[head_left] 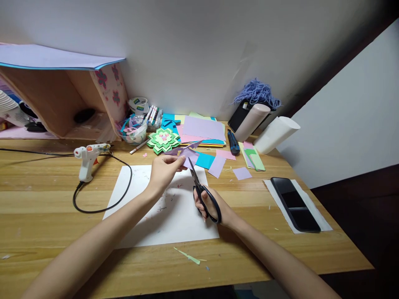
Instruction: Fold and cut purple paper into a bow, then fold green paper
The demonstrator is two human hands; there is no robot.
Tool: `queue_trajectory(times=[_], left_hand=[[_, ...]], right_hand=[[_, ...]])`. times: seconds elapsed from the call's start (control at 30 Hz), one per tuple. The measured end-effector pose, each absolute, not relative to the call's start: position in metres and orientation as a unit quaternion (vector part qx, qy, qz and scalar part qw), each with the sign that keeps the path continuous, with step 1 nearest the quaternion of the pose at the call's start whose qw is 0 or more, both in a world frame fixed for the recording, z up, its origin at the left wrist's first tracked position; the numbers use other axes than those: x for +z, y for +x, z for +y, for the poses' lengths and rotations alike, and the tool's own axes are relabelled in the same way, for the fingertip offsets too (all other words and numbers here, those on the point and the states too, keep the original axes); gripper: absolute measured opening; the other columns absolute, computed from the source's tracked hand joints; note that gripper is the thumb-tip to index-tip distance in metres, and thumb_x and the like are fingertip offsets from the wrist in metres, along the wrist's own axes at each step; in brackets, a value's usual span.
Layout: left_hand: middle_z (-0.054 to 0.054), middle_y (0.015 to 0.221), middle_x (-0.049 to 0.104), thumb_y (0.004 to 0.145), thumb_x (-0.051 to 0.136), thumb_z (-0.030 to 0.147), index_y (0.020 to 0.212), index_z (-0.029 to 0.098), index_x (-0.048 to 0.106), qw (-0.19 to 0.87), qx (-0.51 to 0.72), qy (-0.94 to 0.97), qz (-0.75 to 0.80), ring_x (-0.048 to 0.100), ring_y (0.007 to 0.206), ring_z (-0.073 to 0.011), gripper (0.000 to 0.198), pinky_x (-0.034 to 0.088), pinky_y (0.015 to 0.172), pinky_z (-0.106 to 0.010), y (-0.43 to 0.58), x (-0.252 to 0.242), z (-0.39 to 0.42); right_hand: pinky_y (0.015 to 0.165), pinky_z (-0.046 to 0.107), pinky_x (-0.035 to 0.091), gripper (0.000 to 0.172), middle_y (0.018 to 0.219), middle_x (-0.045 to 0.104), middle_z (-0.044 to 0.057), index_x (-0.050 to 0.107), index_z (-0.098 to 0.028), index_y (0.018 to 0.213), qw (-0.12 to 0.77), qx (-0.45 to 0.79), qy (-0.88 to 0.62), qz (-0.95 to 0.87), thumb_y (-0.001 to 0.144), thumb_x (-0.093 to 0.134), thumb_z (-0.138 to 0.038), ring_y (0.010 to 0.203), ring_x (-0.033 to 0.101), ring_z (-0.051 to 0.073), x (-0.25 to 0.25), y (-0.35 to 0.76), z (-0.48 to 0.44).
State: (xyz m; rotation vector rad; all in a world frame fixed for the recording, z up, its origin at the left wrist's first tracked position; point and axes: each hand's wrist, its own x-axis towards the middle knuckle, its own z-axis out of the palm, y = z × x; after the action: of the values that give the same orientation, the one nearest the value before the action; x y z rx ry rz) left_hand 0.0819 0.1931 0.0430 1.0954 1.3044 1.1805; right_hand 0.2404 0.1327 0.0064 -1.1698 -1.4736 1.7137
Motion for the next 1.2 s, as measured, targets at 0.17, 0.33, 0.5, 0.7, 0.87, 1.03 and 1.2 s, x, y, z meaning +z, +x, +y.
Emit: queue_trajectory(times=[0.17,0.33,0.5,0.7,0.87,1.03,1.2], left_hand=[[-0.010,0.058,0.068,0.063,0.071,0.039,0.066,0.010,0.071,0.516,0.468,0.464,0.547,0.065,0.058,-0.0186,0.029,0.051,0.060,-0.028,0.082,0.043,0.192],[-0.009,0.058,0.068,0.063,0.072,0.038,0.068,0.010,0.071,0.532,0.466,0.449,0.545,0.065,0.060,-0.0185,0.028,0.051,0.061,-0.027,0.082,0.046,0.192],[-0.008,0.065,0.069,0.060,0.075,0.037,0.071,0.009,0.070,0.569,0.470,0.409,0.537,0.064,0.061,-0.0160,0.031,0.052,0.065,-0.026,0.081,0.043,0.194],[-0.008,0.076,0.069,0.056,0.078,0.035,0.075,0.009,0.069,0.627,0.488,0.341,0.502,0.063,0.067,-0.0131,0.034,0.051,0.074,-0.027,0.078,0.035,0.198],[-0.008,0.076,0.069,0.054,0.079,0.035,0.075,0.009,0.070,0.599,0.491,0.358,0.521,0.062,0.068,-0.0137,0.035,0.050,0.073,-0.028,0.081,0.036,0.196],[-0.007,0.072,0.069,0.054,0.078,0.036,0.074,0.010,0.071,0.562,0.491,0.400,0.532,0.060,0.068,-0.0151,0.034,0.050,0.067,-0.028,0.083,0.038,0.193],[-0.006,0.071,0.067,0.056,0.078,0.034,0.081,0.009,0.071,0.569,0.492,0.399,0.525,0.059,0.066,-0.0137,0.036,0.050,0.065,-0.027,0.083,0.038,0.192]], right_hand=[[0.030,0.018,0.037,0.067,0.050,0.034,-0.009,0.038,-0.020,0.074,0.293,0.645,-0.449,-0.545,0.058,0.042,-0.085,0.034,0.034,0.004,0.003,0.240,0.133],[0.029,0.016,0.035,0.055,0.052,0.035,-0.009,0.040,-0.020,0.077,0.310,0.629,-0.437,-0.563,0.071,0.045,-0.074,0.033,0.036,0.004,-0.012,0.247,0.133],[0.028,0.015,0.034,0.050,0.053,0.034,-0.010,0.038,-0.020,0.076,0.312,0.624,-0.438,-0.566,0.074,0.047,-0.069,0.032,0.036,0.004,-0.012,0.248,0.134],[0.028,0.016,0.034,0.054,0.052,0.034,-0.009,0.040,-0.020,0.077,0.298,0.622,-0.447,-0.570,0.071,0.045,-0.074,0.033,0.036,0.004,-0.010,0.246,0.132],[0.028,0.017,0.034,0.068,0.048,0.032,-0.010,0.036,-0.021,0.073,0.286,0.663,-0.456,-0.521,0.055,0.042,-0.086,0.033,0.032,0.004,0.000,0.239,0.132],[0.028,0.017,0.034,0.068,0.047,0.033,-0.010,0.037,-0.021,0.072,0.286,0.659,-0.461,-0.521,0.055,0.043,-0.086,0.032,0.033,0.004,-0.001,0.239,0.132],[0.028,0.015,0.034,0.056,0.053,0.037,-0.009,0.040,-0.020,0.078,0.302,0.653,-0.457,-0.523,0.068,0.046,-0.076,0.033,0.035,0.004,-0.013,0.244,0.131]])
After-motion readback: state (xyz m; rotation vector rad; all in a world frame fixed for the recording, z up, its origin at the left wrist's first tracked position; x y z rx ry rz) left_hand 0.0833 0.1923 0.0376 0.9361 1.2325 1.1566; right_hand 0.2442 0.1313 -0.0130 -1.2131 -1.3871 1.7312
